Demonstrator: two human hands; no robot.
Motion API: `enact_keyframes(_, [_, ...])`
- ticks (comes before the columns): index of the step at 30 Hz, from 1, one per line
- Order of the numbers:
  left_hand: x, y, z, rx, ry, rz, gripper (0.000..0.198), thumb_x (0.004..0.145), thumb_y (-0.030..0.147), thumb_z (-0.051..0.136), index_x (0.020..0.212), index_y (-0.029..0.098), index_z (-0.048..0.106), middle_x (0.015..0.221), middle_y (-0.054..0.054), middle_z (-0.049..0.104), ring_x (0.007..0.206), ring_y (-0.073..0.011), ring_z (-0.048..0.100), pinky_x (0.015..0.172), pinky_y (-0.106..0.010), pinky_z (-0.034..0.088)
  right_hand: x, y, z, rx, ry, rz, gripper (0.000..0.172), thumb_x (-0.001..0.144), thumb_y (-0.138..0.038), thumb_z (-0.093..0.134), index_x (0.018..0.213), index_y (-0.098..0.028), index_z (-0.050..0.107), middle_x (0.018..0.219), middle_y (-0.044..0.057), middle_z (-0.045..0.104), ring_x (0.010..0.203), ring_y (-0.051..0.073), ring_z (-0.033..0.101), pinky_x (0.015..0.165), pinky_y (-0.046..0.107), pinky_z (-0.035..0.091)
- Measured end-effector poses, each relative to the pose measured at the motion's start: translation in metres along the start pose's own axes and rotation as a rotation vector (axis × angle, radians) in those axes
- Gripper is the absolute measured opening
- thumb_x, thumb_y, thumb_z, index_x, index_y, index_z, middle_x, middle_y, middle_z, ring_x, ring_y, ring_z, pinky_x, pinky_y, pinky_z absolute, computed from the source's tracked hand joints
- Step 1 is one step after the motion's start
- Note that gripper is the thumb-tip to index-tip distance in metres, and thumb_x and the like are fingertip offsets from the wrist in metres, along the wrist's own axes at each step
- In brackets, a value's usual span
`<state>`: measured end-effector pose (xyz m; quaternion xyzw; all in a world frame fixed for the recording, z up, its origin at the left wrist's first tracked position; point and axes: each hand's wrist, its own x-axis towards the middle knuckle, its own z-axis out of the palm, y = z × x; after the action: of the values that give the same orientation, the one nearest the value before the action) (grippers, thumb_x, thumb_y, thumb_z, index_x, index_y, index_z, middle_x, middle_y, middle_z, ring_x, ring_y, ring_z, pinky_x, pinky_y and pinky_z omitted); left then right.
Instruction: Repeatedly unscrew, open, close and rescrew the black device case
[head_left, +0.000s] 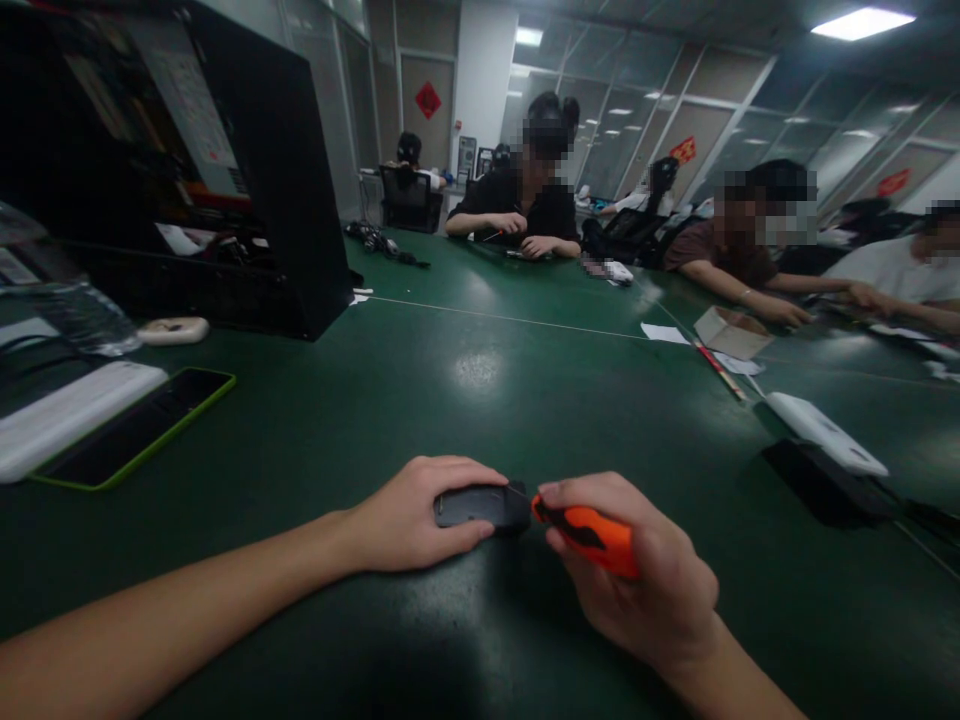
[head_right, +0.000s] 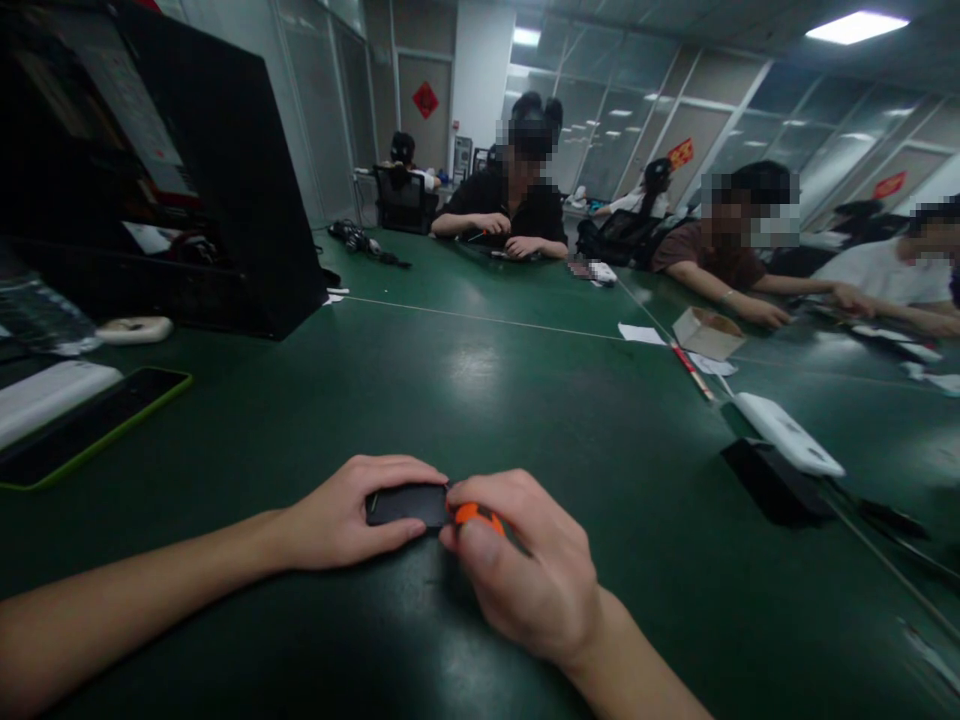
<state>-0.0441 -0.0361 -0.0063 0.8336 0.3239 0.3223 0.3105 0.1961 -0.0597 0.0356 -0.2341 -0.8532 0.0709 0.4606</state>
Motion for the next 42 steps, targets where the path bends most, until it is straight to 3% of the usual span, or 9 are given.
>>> enact_keyframes(4, [-0.001, -0.001, 0.000, 0.011, 0.005, -0.008, 0.040, 0.091, 0.031, 0.070, 0.130, 0.022, 0.065, 0.125, -0.006, 0.072, 0.112, -0.0232, 0.069, 0.100, -0.035, 0.052, -0.002, 0.010, 0.010, 0.018, 0.178, 0.001, 0.087, 0.082, 0.003, 0.067, 0.150, -0.044, 0.038, 0.114, 0.004, 0.067, 0.094, 0.023, 0.073, 0.075, 0.041, 0.066])
enact_keyframes(10, [-0.001, -0.001, 0.000, 0.009, 0.006, -0.019, 0.041, 0.090, 0.031, 0.070, 0.129, 0.023, 0.066, 0.125, -0.007, 0.073, 0.111, -0.0247, 0.069, 0.100, -0.038, 0.053, 0.001, 0.025, 0.020, -0.050, 0.179, -0.053, 0.105, 0.078, -0.002, 0.076, 0.158, -0.043, 0.021, 0.109, 0.003, 0.065, 0.095, 0.023, 0.069, 0.089, 0.052, 0.063])
enact_keyframes(14, [-0.002, -0.002, 0.000, 0.008, 0.004, -0.012, 0.042, 0.090, 0.033, 0.070, 0.131, 0.023, 0.064, 0.126, -0.006, 0.072, 0.111, -0.0238, 0.069, 0.099, -0.035, 0.052, 0.002, 0.022, 0.019, -0.085, 0.194, 0.090, 0.099, 0.082, -0.004, 0.074, 0.157, -0.045, 0.024, 0.115, 0.005, 0.063, 0.096, 0.024, 0.071, 0.084, 0.047, 0.065])
enact_keyframes(18, [-0.002, -0.002, 0.000, 0.025, 0.006, -0.010, 0.041, 0.091, 0.032, 0.070, 0.130, 0.022, 0.064, 0.125, -0.006, 0.072, 0.111, -0.0229, 0.069, 0.099, -0.033, 0.052, 0.006, 0.020, 0.015, 0.051, 0.121, 0.201, 0.091, 0.088, -0.006, 0.067, 0.157, -0.043, 0.020, 0.112, 0.003, 0.065, 0.094, 0.021, 0.073, 0.092, 0.046, 0.063])
enact_keyframes(22, [-0.002, -0.002, 0.000, 0.035, 0.007, -0.027, 0.044, 0.090, 0.034, 0.070, 0.131, 0.022, 0.063, 0.126, -0.006, 0.072, 0.111, -0.0240, 0.070, 0.098, -0.035, 0.052, 0.020, 0.023, 0.009, 0.073, 0.016, 0.196, 0.085, 0.090, -0.009, 0.066, 0.156, -0.039, 0.022, 0.110, 0.003, 0.067, 0.095, 0.020, 0.074, 0.092, 0.043, 0.062])
enact_keyframes(26, [-0.002, -0.003, 0.001, 0.045, 0.018, -0.048, 0.046, 0.088, 0.035, 0.072, 0.132, 0.021, 0.063, 0.127, -0.007, 0.073, 0.113, -0.0252, 0.070, 0.100, -0.037, 0.053, 0.038, 0.029, 0.007, -0.075, -0.064, 0.137, 0.085, 0.085, -0.024, 0.077, 0.153, -0.038, 0.028, 0.135, 0.009, 0.061, 0.104, 0.024, 0.071, 0.097, 0.046, 0.058])
enact_keyframes(32, [-0.002, -0.002, 0.001, 0.053, 0.005, -0.063, 0.047, 0.087, 0.034, 0.073, 0.131, 0.021, 0.064, 0.128, -0.007, 0.072, 0.113, -0.0256, 0.070, 0.103, -0.038, 0.052, 0.046, 0.027, 0.013, 0.025, -0.061, 0.299, 0.077, 0.089, -0.019, 0.069, 0.152, -0.034, 0.029, 0.095, -0.001, 0.070, 0.084, 0.019, 0.072, 0.086, 0.038, 0.060])
enact_keyframes(36, [-0.002, -0.002, 0.000, 0.038, 0.008, -0.049, 0.045, 0.088, 0.035, 0.073, 0.130, 0.021, 0.064, 0.126, -0.007, 0.073, 0.112, -0.0251, 0.070, 0.099, -0.036, 0.053, 0.041, 0.018, 0.011, 0.112, -0.098, 0.277, 0.074, 0.091, -0.014, 0.064, 0.152, -0.036, 0.028, 0.101, -0.001, 0.071, 0.092, 0.018, 0.073, 0.092, 0.039, 0.059])
enact_keyframes(42, [-0.003, -0.003, 0.000, 0.056, 0.002, -0.033, 0.051, 0.084, 0.032, 0.076, 0.131, 0.021, 0.063, 0.125, -0.006, 0.073, 0.110, -0.0248, 0.070, 0.096, -0.033, 0.053, 0.031, 0.015, 0.018, 0.272, -0.037, 0.340, 0.074, 0.094, -0.014, 0.055, 0.154, -0.035, 0.018, 0.102, 0.001, 0.063, 0.095, 0.019, 0.069, 0.096, 0.044, 0.057])
